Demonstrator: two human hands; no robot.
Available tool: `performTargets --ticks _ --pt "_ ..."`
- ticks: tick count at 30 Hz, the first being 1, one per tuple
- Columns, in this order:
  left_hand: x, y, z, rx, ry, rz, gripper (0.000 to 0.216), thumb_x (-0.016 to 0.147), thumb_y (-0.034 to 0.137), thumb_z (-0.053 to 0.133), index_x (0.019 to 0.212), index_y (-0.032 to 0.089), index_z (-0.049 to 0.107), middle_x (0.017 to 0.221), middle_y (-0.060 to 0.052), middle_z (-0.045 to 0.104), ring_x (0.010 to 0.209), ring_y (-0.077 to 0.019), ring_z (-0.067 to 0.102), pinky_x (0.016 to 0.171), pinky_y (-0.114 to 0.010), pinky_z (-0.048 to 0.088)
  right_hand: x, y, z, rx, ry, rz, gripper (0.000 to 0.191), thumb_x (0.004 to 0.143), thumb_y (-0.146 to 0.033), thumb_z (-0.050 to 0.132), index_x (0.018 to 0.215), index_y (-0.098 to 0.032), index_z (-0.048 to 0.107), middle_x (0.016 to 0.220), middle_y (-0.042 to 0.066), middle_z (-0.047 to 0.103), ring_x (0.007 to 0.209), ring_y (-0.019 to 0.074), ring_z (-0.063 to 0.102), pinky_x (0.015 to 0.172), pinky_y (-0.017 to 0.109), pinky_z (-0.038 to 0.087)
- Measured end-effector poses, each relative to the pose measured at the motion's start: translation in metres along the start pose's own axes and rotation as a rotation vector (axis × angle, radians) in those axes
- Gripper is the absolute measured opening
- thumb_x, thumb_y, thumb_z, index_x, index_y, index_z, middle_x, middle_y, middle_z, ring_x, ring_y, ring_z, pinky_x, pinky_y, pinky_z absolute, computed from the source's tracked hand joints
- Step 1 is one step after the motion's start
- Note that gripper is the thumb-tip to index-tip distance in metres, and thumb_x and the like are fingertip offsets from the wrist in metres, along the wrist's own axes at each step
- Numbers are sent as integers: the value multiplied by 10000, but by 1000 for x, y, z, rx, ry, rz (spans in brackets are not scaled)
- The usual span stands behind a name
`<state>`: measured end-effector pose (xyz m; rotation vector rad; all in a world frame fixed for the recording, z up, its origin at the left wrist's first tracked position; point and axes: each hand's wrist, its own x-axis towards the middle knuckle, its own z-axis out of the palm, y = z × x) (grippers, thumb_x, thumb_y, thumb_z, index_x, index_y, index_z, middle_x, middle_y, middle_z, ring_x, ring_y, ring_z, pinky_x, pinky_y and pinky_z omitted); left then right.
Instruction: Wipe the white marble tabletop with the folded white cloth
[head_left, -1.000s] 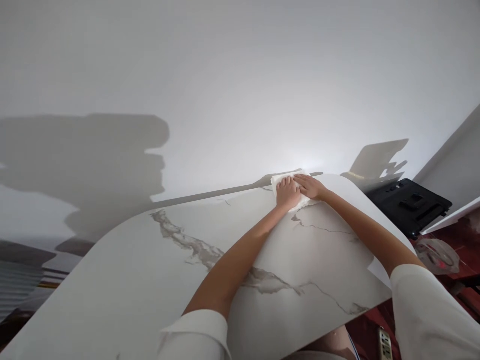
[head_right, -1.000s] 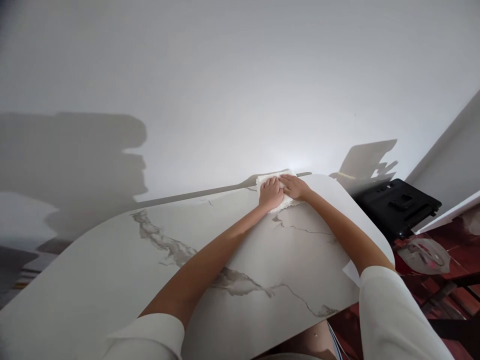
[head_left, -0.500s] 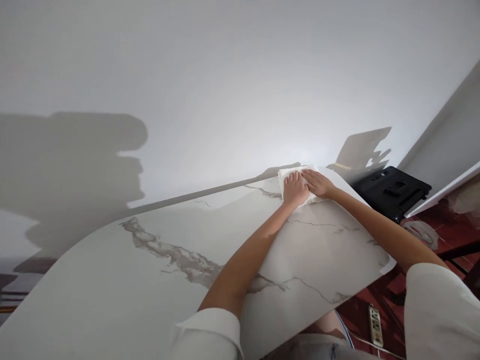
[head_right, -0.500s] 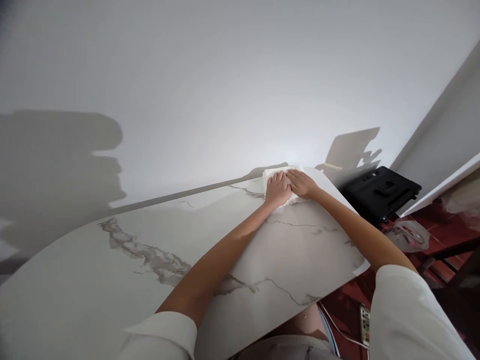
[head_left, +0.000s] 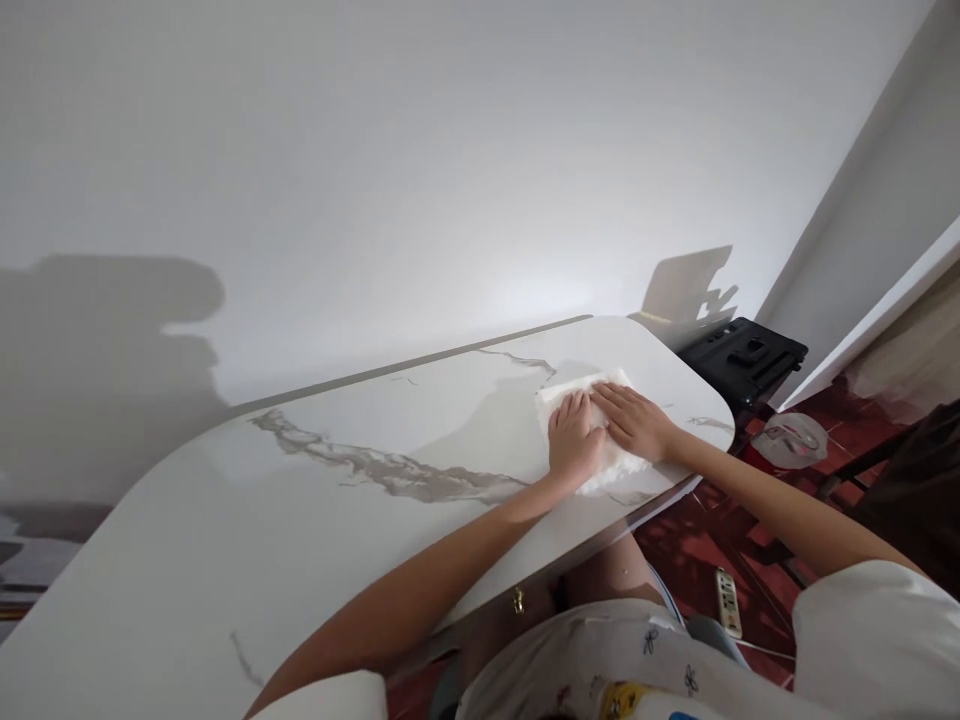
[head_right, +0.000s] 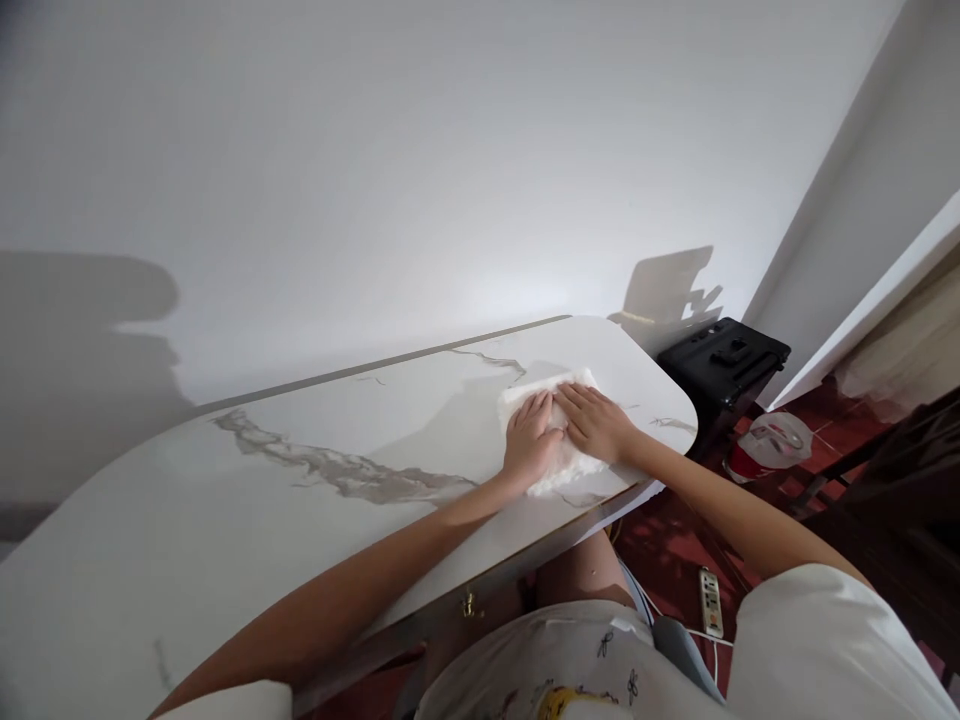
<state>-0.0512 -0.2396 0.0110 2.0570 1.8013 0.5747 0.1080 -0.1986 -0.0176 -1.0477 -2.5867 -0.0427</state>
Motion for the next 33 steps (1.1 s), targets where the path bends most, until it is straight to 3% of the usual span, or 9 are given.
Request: performTargets --ticks 4,8,12,16,23,33 --pt "-36 17 4 -50 -40 -56 665 782 165 431 1443 157 359 1542 -49 300 1447 -193 198 1191 -362 162 -33 -20 -17 37 -51 -23 545 966 -315 323 1486 -157 304 1525 115 317 1407 258 278 1140 485 280" --pt "-47 42 13 -69 -72 -81 639 820 203 419 1451 144 342 1551 -57 271 1450 -204 182 1186 -365 184 -54 -10 -32 83 -84 -52 536 964 -329 341 1474 -164 332 1519 117 332 1403 255 289 1138 486 285" --pt "-33 68 28 -58 -68 -10 591 863 226 377 1446 126 348 1542 -79 299 1446 -206 200 1187 -373 179 -67 24 -41 91 -92 -27 526 938 -329 392 1429 -139 406 1477 146 403 1377 257 345 1129 473 310" --pt "9 81 46 -44 -36 55 544 881 193 344 1420 145 395 1516 -72 361 1433 -204 243 1180 -375 207 -61 67 -41 47 -82 74 509 896 -288 428 1391 -172 453 1444 124 456 1339 258 408 1104 470 357" --pt "108 60 46 -35 125 51 491 873 106 332 1337 160 484 1437 -79 477 1359 -192 370 1139 -372 282 26 119 -17 -26 -45 170 513 831 -190 405 1339 -137 461 1385 128 513 1289 255 460 1083 455 366" --pt "194 -27 11 130 242 99 398 903 121 342 1260 142 517 1376 -103 517 1302 -210 407 1087 -354 303 155 124 24 -13 -27 195 470 842 -166 404 1305 -111 464 1356 142 534 1245 260 486 1055 428 370"
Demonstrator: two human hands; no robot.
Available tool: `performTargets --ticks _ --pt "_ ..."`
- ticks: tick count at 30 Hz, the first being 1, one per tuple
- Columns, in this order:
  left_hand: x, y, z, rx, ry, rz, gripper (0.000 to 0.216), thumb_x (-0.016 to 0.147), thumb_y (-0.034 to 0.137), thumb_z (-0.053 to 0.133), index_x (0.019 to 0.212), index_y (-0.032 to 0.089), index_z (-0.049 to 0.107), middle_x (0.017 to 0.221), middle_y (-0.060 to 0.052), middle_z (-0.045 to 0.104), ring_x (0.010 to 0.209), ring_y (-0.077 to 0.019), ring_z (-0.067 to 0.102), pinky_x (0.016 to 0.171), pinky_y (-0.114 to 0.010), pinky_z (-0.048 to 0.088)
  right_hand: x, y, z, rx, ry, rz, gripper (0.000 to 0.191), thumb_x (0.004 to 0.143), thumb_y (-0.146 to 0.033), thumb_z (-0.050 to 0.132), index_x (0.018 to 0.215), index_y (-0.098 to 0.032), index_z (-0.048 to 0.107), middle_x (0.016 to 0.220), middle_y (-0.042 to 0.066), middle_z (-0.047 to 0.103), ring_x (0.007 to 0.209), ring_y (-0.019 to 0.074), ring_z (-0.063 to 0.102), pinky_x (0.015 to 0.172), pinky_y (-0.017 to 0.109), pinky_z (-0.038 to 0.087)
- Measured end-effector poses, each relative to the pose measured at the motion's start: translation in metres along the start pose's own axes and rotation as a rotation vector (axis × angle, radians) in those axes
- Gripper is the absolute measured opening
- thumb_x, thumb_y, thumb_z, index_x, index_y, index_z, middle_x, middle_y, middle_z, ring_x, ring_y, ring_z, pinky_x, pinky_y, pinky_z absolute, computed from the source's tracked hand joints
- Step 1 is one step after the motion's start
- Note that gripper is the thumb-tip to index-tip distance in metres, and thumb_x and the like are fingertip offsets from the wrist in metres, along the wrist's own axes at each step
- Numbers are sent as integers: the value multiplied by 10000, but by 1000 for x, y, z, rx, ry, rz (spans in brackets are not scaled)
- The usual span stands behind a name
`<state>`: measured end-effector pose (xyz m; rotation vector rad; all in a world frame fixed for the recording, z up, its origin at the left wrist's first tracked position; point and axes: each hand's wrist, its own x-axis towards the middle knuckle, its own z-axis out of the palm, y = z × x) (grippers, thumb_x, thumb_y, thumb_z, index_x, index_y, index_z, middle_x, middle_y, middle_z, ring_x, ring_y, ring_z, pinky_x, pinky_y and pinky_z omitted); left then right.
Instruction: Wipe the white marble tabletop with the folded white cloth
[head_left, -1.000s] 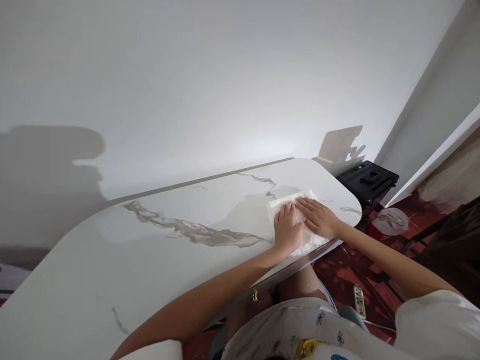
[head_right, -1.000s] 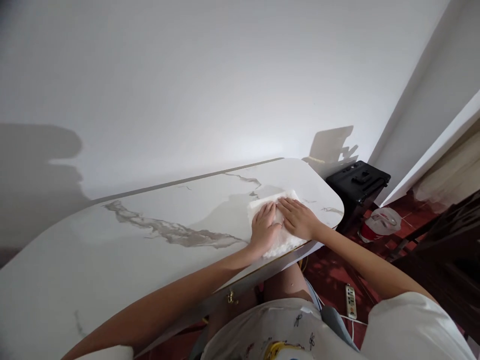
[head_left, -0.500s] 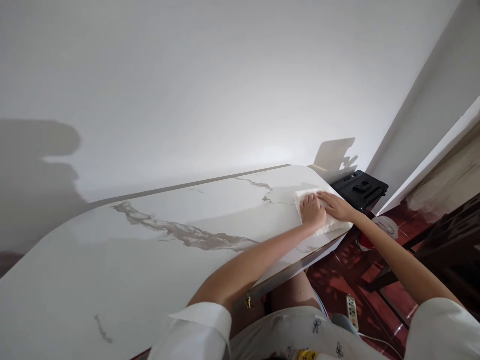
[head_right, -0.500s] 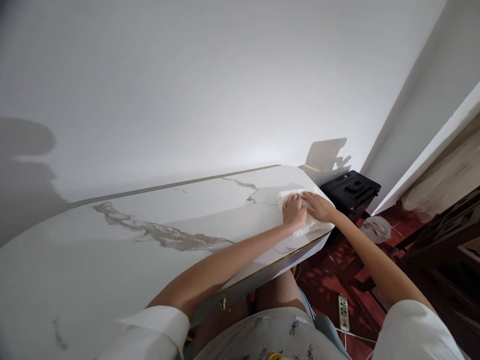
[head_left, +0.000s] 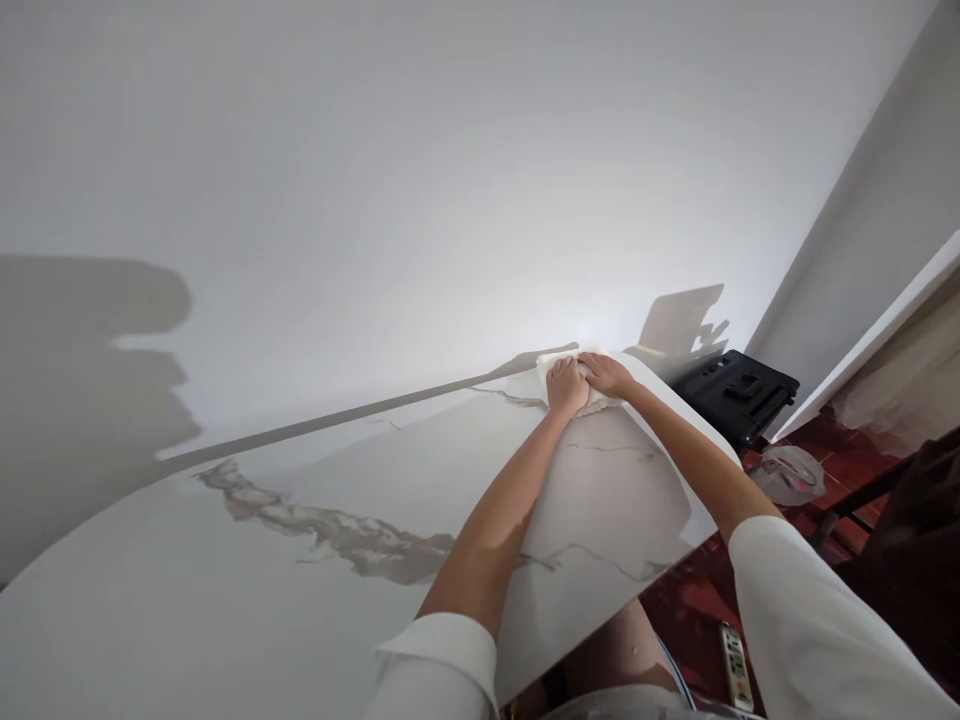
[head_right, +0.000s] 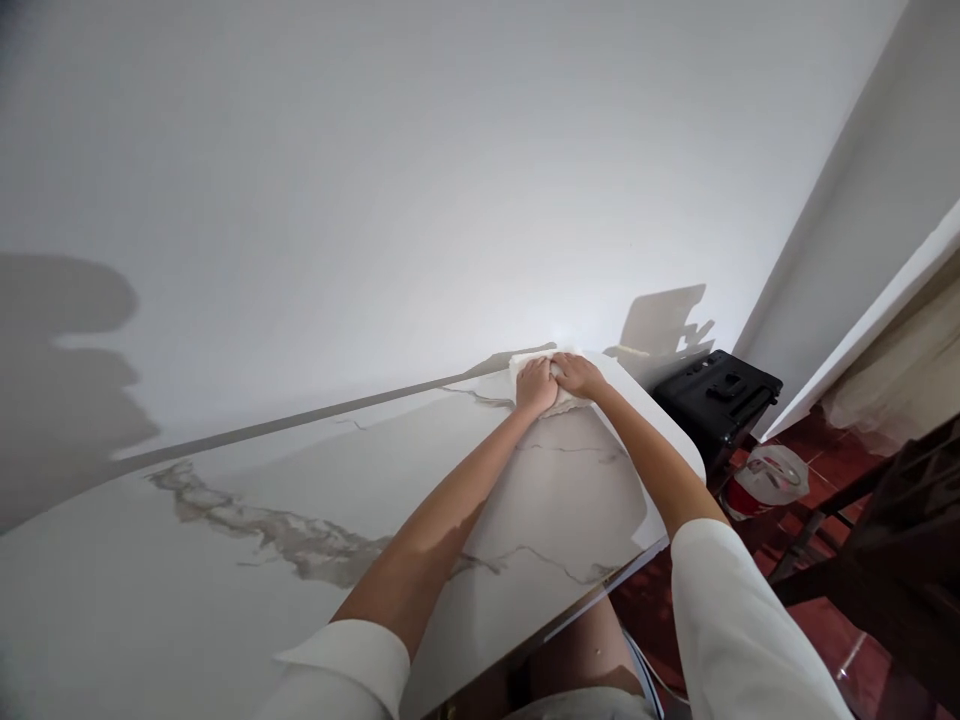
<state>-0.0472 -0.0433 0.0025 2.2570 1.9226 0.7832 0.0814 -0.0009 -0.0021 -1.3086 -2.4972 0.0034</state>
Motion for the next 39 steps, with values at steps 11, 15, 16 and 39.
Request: performTargets --ticks 11,15,16,39 --pt "46 18 29 72 30 0 328 927 180 356 1190 119 541 1234 -128 575 1207 -257 457 1037 -390 320 30 70 19 23 42 -52 511 838 -186 373 1332 -140 495 1390 108 520 1305 249 447 1111 464 340" --pt "53 42 43 39 15 52 369 928 189 351 1249 119 519 1296 -138 545 1256 -263 424 1074 -413 289 10 98 9 8 41 -3 529 836 -197 359 1347 -138 486 1400 111 511 1309 262 445 1108 490 348" --pt "52 49 46 28 1 70 387 925 189 355 1275 123 505 1330 -139 525 1282 -264 404 1086 -421 278 3 103 6 4 35 16 533 840 -200 353 1354 -142 481 1409 105 502 1318 258 435 1113 485 344" --pt "-133 169 15 -131 -239 268 538 922 206 311 1429 33 355 1520 -132 336 1427 -285 234 1184 -424 185 -253 49 -58 -109 44 109 591 830 -183 354 1415 -144 424 1464 113 430 1376 275 345 1108 528 334"
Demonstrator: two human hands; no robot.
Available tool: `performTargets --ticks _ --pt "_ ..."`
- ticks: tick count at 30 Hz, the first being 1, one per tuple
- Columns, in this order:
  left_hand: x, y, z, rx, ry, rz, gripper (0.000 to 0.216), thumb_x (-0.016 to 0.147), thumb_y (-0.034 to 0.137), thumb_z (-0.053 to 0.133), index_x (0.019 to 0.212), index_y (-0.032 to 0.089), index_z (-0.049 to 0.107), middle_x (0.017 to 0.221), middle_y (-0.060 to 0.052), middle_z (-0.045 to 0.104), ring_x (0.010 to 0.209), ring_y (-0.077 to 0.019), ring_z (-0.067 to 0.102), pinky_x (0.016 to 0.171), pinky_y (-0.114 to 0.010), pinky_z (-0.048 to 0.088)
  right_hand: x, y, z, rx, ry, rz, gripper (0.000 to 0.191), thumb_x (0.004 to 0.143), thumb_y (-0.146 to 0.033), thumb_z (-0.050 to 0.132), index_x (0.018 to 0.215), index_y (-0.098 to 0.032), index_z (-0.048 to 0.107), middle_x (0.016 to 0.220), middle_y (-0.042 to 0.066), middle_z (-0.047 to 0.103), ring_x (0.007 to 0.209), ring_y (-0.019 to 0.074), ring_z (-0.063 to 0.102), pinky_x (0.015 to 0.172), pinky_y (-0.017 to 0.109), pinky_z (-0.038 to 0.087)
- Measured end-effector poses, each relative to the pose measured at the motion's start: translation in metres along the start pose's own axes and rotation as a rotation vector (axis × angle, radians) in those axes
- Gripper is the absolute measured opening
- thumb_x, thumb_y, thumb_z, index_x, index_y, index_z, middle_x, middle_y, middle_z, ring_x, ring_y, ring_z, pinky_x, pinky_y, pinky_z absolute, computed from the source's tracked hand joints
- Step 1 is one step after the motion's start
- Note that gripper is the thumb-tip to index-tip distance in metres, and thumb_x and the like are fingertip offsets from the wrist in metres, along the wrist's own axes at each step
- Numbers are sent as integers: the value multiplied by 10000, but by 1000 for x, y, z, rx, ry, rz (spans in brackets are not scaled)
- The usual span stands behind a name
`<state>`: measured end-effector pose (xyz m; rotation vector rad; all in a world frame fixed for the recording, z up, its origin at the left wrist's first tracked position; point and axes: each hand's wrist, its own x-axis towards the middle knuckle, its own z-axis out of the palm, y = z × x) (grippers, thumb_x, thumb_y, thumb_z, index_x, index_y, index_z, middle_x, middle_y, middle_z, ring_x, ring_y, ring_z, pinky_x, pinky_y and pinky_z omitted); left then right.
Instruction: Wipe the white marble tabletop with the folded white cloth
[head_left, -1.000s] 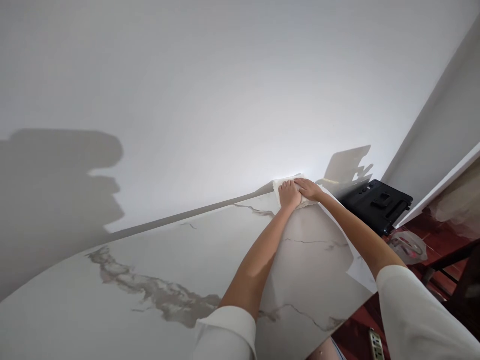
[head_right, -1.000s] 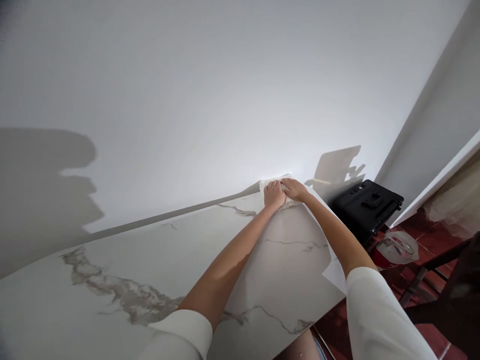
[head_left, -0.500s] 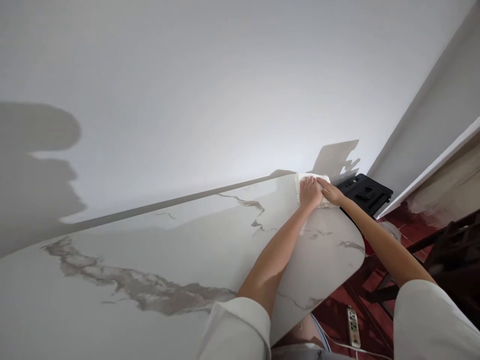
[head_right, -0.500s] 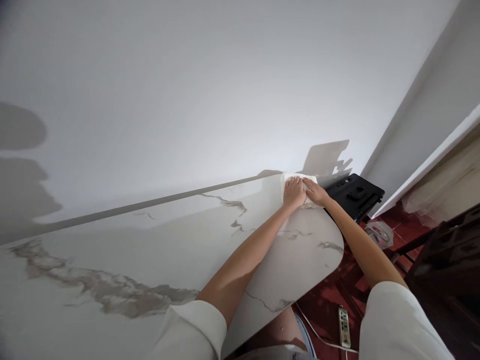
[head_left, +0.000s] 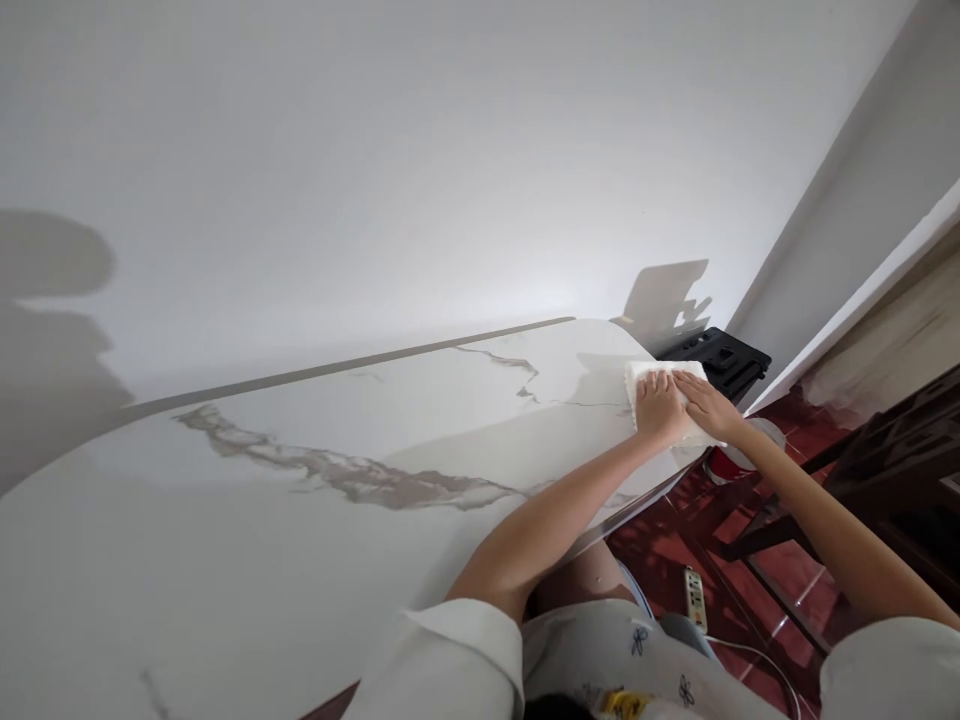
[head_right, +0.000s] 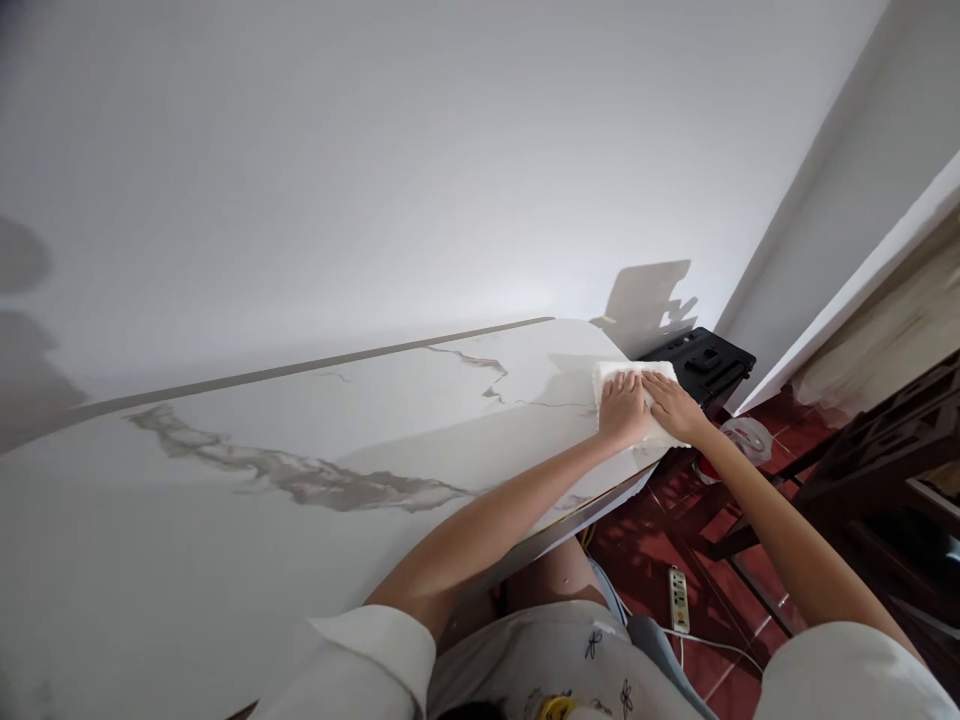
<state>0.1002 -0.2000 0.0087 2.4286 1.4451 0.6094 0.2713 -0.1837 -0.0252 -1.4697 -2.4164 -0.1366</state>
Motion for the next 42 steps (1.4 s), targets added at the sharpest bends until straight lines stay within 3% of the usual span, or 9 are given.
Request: performTargets --ticks 4,9,13,20,25,29,35,38,42 --pt "-44 -11 -18 9 -43 51 525 920 189 308 1431 79 363 1525 -106 335 1432 -270 229 1180 -421 203 -17 -52 -6 -97 41 -32 574 810 -189 370 1363 -71 471 1411 185 479 1331 321 409 1079 539 365" --pt "-118 -58 -52 53 -61 46 530 916 203 320 1437 112 354 1526 -97 336 1436 -253 226 1180 -418 204 -10 -145 -5 -87 53 -222 603 761 -198 423 1342 -47 482 1361 217 519 1293 341 451 1053 529 397" --pt "-185 -102 -85 87 -28 -30 538 914 203 309 1445 124 340 1524 -103 336 1441 -242 214 1176 -443 220 3 -232 0 -32 37 -342 575 758 -213 433 1284 -4 532 1331 241 539 1295 339 446 1064 514 381" --pt "-296 -188 -161 77 -108 -141 540 955 288 253 1480 162 282 1554 -66 262 1443 -184 203 1196 -403 184 21 -399 14 62 22 -250 625 798 -250 471 1300 122 479 1346 338 470 1283 408 434 1056 534 343" --pt "-360 -231 -205 108 -46 -378 545 933 273 254 1464 178 334 1534 -41 312 1417 -178 282 1188 -407 212 42 -496 18 154 -83 -363 683 806 -276 516 1313 172 426 1344 400 414 1286 461 405 1046 601 297" --pt "-404 -260 -224 143 56 -527 547 907 283 292 1431 174 401 1496 -49 388 1387 -200 347 1170 -434 251 54 -551 22 239 -135 -458 709 822 -284 525 1338 181 382 1374 395 377 1320 463 351 1076 594 255" --pt "-453 -308 -250 129 199 -599 511 907 359 327 1363 211 503 1447 -34 465 1348 -217 411 1150 -443 290 75 -616 33 343 -180 -526 720 839 -288 527 1358 177 348 1400 384 349 1341 451 321 1091 600 221" --pt "-460 -334 -265 101 260 -615 506 902 382 328 1324 207 546 1424 -35 494 1336 -218 427 1158 -450 273 97 -640 42 351 -164 -531 715 856 -303 497 1367 170 336 1404 376 353 1339 448 328 1077 609 230" --pt "-448 -374 -280 65 338 -580 493 876 369 347 1264 198 598 1381 -38 541 1314 -217 454 1160 -437 283 135 -659 59 344 -119 -512 678 864 -291 475 1363 155 365 1387 371 389 1331 431 351 1084 571 234"
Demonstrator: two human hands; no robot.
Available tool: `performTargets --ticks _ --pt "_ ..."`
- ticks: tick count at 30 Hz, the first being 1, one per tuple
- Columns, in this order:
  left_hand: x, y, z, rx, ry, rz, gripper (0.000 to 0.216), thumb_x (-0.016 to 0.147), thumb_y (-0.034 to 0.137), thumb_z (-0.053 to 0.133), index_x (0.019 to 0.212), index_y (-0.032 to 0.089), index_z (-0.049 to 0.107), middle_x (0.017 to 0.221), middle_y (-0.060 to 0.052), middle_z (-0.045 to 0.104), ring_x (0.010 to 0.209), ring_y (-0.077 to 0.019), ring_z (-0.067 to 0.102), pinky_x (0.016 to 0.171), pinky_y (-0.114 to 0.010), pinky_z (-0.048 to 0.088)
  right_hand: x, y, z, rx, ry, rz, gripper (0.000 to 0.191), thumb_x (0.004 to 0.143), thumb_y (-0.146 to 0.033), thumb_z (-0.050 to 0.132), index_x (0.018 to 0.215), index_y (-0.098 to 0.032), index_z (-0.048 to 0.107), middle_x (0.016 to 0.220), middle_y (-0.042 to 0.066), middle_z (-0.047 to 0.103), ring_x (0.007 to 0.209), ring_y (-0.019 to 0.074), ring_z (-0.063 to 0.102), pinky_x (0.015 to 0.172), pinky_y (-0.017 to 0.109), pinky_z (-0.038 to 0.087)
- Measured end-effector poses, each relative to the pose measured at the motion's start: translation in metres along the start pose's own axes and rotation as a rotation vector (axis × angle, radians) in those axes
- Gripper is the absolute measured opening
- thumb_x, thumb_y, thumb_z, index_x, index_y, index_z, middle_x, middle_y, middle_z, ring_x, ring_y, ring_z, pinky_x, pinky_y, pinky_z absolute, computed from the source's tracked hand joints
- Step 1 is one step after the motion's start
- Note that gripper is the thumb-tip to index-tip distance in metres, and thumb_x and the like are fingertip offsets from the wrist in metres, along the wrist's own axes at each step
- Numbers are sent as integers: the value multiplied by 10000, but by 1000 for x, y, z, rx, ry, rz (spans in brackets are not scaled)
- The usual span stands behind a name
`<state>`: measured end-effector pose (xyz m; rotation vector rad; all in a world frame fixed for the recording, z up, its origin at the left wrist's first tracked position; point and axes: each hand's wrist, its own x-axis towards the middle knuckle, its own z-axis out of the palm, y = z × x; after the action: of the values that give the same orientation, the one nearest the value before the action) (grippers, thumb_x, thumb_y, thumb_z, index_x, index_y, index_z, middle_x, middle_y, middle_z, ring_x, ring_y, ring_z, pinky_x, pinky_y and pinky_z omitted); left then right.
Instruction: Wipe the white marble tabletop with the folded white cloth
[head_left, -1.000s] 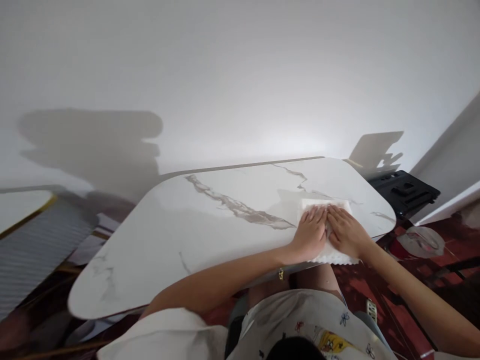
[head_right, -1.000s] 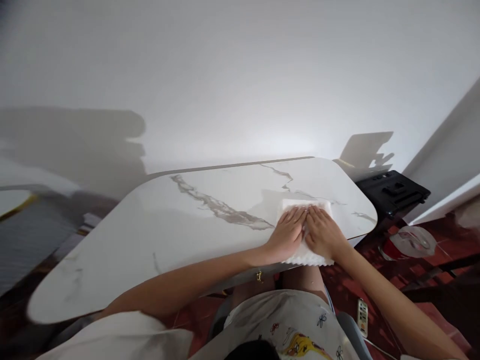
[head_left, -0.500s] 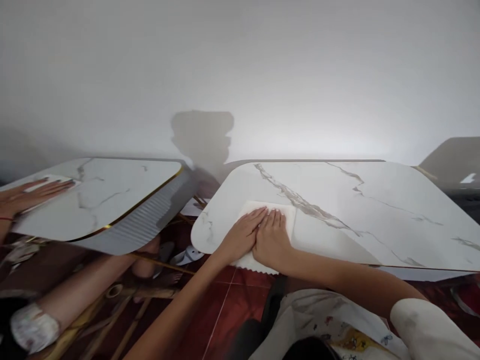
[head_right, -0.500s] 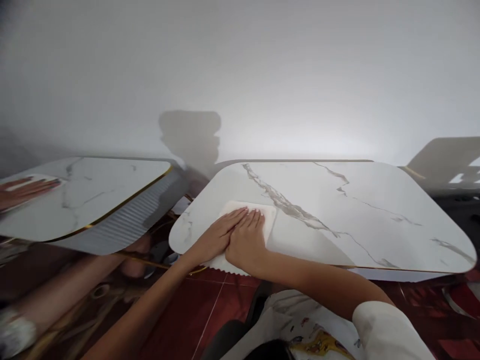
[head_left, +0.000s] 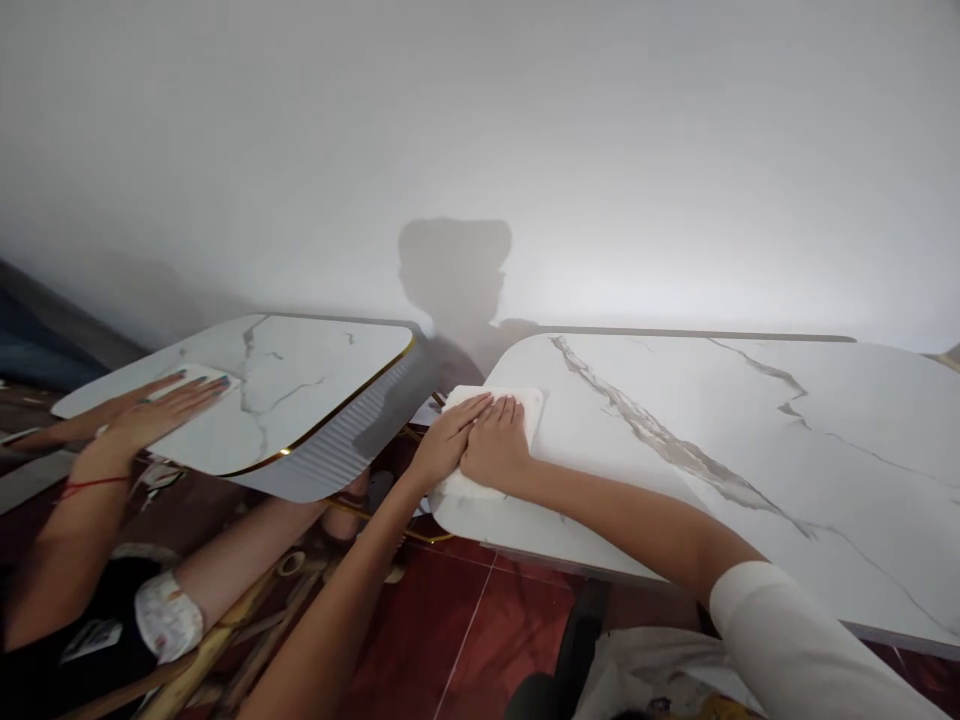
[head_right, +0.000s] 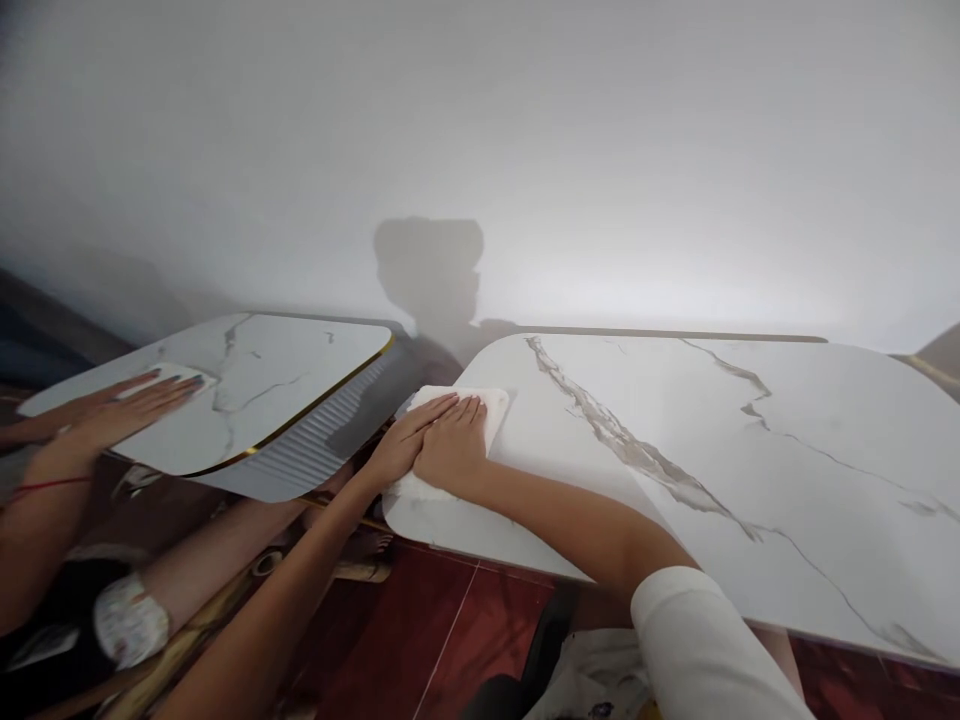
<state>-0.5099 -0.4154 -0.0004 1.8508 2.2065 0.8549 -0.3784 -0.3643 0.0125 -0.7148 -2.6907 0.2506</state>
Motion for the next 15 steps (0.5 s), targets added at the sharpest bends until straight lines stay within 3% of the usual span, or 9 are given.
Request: performTargets --ticks 8,15 --pt "98 -42 15 -54 57 47 454 855 284 344 1178 170 644 1372 -47 550 1293 -219 480 1150 -391 316 81 50 16 -44 43 80 624 875 -255 404 1368 127 384 1391 341 413 1325 408 367 1065 582 234" --pt "177 -46 31 91 72 45 457 869 218 347 1255 168 588 1377 -35 547 1291 -190 476 1134 -347 329 141 113 22 -88 69 0 562 892 -220 381 1349 106 420 1361 292 480 1282 344 419 1058 458 277"
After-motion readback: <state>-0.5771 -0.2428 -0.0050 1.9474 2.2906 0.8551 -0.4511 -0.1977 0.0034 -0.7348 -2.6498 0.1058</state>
